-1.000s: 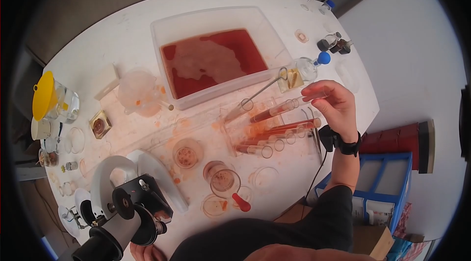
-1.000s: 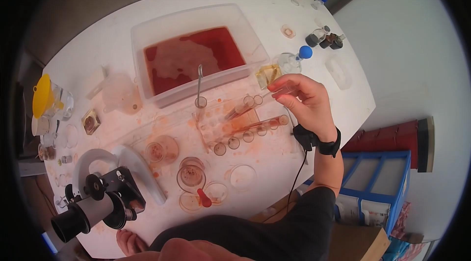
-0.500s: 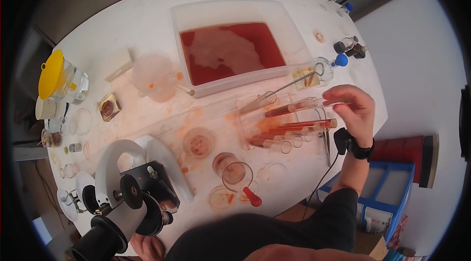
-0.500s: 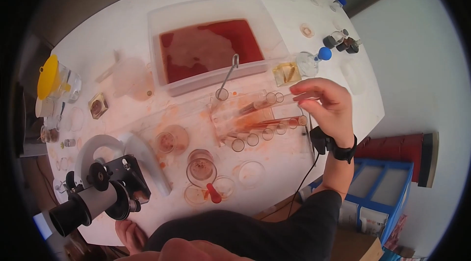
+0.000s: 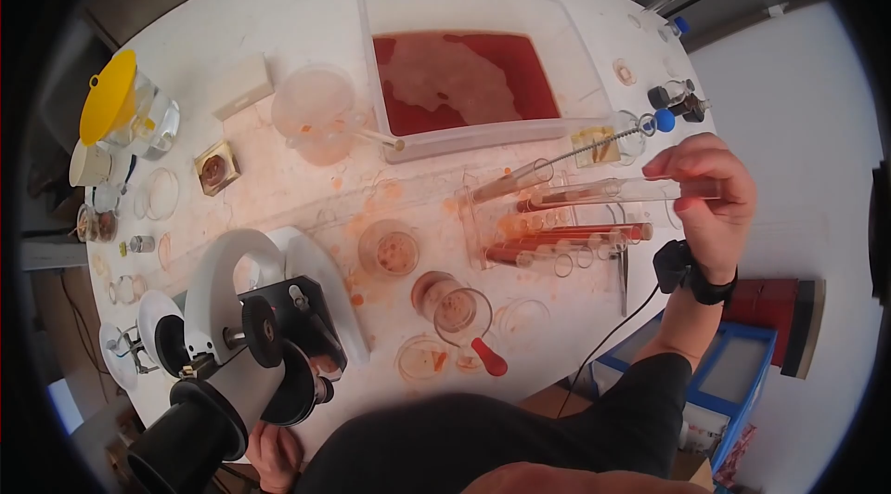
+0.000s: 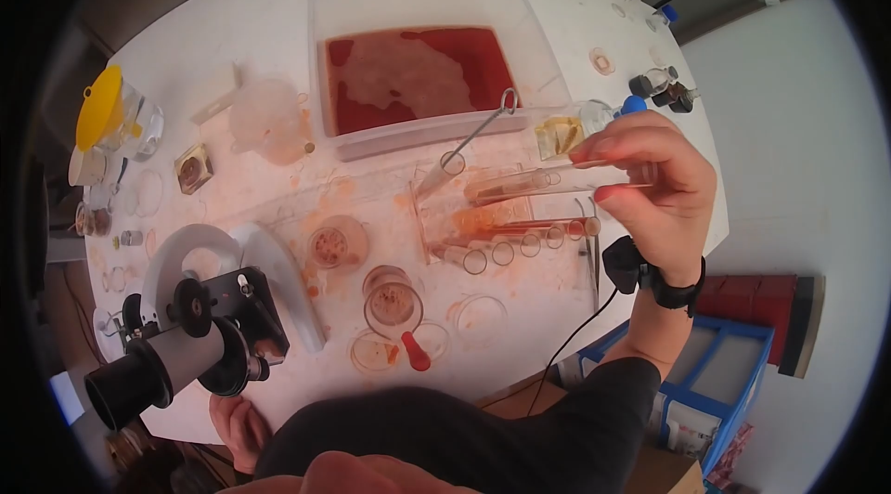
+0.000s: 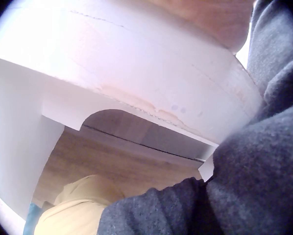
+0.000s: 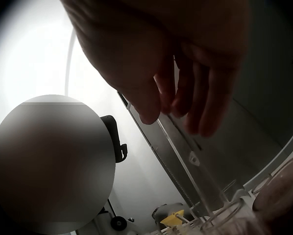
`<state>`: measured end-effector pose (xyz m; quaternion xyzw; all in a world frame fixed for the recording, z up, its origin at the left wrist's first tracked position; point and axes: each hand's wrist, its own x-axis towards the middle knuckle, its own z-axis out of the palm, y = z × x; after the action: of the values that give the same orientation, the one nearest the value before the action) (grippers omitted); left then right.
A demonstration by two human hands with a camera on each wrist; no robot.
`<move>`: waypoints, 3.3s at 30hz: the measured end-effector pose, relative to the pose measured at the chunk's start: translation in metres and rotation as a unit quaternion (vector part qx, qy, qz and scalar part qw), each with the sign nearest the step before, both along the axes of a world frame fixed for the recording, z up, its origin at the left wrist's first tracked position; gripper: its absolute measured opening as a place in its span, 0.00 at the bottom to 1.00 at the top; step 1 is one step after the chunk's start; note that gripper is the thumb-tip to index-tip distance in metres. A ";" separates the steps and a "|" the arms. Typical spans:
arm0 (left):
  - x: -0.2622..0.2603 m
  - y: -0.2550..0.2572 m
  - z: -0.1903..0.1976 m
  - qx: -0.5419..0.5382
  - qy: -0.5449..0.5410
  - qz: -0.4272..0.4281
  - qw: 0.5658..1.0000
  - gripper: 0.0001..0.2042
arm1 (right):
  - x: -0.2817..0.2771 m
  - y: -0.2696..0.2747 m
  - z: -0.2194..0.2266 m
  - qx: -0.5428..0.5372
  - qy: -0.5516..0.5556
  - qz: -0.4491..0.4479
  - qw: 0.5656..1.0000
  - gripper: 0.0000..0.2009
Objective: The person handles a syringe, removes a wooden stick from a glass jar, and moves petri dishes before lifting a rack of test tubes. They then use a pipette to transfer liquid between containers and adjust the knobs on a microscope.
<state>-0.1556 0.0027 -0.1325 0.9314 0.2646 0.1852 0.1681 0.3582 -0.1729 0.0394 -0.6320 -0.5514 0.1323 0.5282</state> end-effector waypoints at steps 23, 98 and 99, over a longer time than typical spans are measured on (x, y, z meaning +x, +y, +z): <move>0.002 0.002 -0.002 0.002 -0.015 0.001 1.000 0.12 | -0.034 0.049 0.013 -0.220 -0.324 0.055 0.918 0.12; -0.011 0.006 -0.014 0.060 -0.170 -0.069 0.981 0.10 | -0.088 0.040 0.021 -0.250 -0.458 -0.107 0.846 0.08; -0.012 0.006 -0.014 0.059 -0.172 -0.069 0.981 0.10 | -0.089 0.041 0.023 -0.282 -0.469 -0.120 0.828 0.08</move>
<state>-0.1672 0.0091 -0.1464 0.9100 0.1549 0.3459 0.1681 0.2695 -0.1320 0.0628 -0.8009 -0.5911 -0.0943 0.0165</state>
